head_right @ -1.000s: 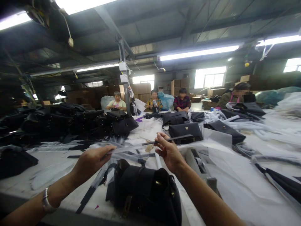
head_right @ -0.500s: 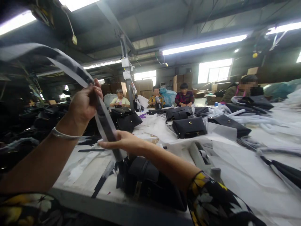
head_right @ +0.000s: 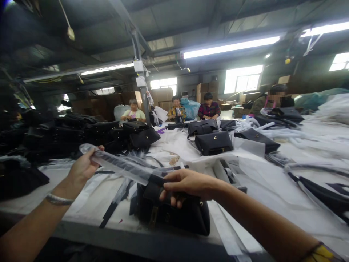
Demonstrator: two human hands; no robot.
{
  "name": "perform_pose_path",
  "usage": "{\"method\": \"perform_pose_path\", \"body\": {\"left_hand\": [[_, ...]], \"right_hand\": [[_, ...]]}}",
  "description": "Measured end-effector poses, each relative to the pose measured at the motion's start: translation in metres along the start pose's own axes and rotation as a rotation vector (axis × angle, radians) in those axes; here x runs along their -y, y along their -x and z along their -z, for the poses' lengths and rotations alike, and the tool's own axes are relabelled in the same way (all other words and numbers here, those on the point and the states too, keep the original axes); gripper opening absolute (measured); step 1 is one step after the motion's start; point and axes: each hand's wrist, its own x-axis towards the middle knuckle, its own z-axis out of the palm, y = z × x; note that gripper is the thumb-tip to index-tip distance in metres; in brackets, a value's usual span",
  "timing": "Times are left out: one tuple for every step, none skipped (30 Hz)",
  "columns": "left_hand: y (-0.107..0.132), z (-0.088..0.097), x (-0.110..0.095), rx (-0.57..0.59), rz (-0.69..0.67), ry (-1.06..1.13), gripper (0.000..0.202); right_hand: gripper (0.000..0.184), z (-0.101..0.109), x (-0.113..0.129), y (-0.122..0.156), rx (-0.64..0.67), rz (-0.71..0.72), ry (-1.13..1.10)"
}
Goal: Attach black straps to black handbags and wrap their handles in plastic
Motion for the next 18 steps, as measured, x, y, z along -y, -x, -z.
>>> {"method": "perform_pose_path", "body": {"left_hand": [[0.007,0.012,0.018,-0.011,0.058,-0.048,0.031],[0.013,0.024,0.033,-0.015,0.11,-0.109,0.029],[0.019,0.036,0.046,-0.017,0.158,-0.176,0.027],[0.025,0.047,0.056,-0.022,0.218,-0.227,0.022],[0.029,0.056,0.062,-0.01,0.29,-0.307,0.017],[0.034,0.063,0.066,0.034,0.36,-0.438,0.015],[0.039,0.067,0.066,0.113,0.405,-0.624,0.02],[0.044,0.067,0.064,0.215,0.401,-0.856,0.029],[0.051,0.064,0.061,0.326,0.327,-1.102,0.037],[0.058,0.058,0.056,0.43,0.181,-1.322,0.042],[0.068,0.048,0.052,0.505,-0.02,-1.464,0.044],[0.078,0.035,0.049,0.56,-0.233,-1.502,0.042],[0.089,0.021,0.048,0.631,-0.407,-1.47,0.039],[0.099,0.006,0.049,0.752,-0.533,-1.4,0.036],[0.108,-0.008,0.051,0.907,-0.615,-1.337,0.036],[0.115,-0.022,0.056,1.064,-0.653,-1.285,0.036],[0.12,-0.033,0.061,1.209,-0.652,-1.246,0.037],[0.122,-0.043,0.066,1.326,-0.617,-1.225,0.038]], "right_hand": [[0.03,0.006,-0.008,0.006,-0.011,-0.019,-0.001],[0.03,0.012,-0.014,0.012,-0.025,-0.031,-0.01],[0.031,0.017,-0.02,0.018,-0.037,-0.039,-0.024],[0.033,0.021,-0.025,0.023,-0.047,-0.045,-0.041],[0.034,0.024,-0.029,0.028,-0.055,-0.047,-0.057],[0.035,0.026,-0.032,0.031,-0.061,-0.048,-0.069],[0.036,0.028,-0.034,0.034,-0.066,-0.047,-0.077],[0.036,0.028,-0.035,0.036,-0.074,-0.047,-0.078],[0.036,0.028,-0.035,0.036,-0.086,-0.047,-0.076],[0.035,0.027,-0.035,0.037,-0.099,-0.047,-0.071],[0.035,0.026,-0.035,0.036,-0.106,-0.05,-0.065],[0.034,0.024,-0.035,0.036,-0.107,-0.055,-0.058],[0.034,0.023,-0.035,0.035,-0.106,-0.063,-0.052],[0.034,0.022,-0.035,0.034,-0.105,-0.069,-0.047],[0.033,0.021,-0.035,0.033,-0.104,-0.073,-0.041],[0.033,0.021,-0.035,0.033,-0.103,-0.075,-0.036],[0.032,0.02,-0.035,0.033,-0.106,-0.073,-0.034],[0.032,0.02,-0.035,0.034,-0.109,-0.067,-0.034]]}}
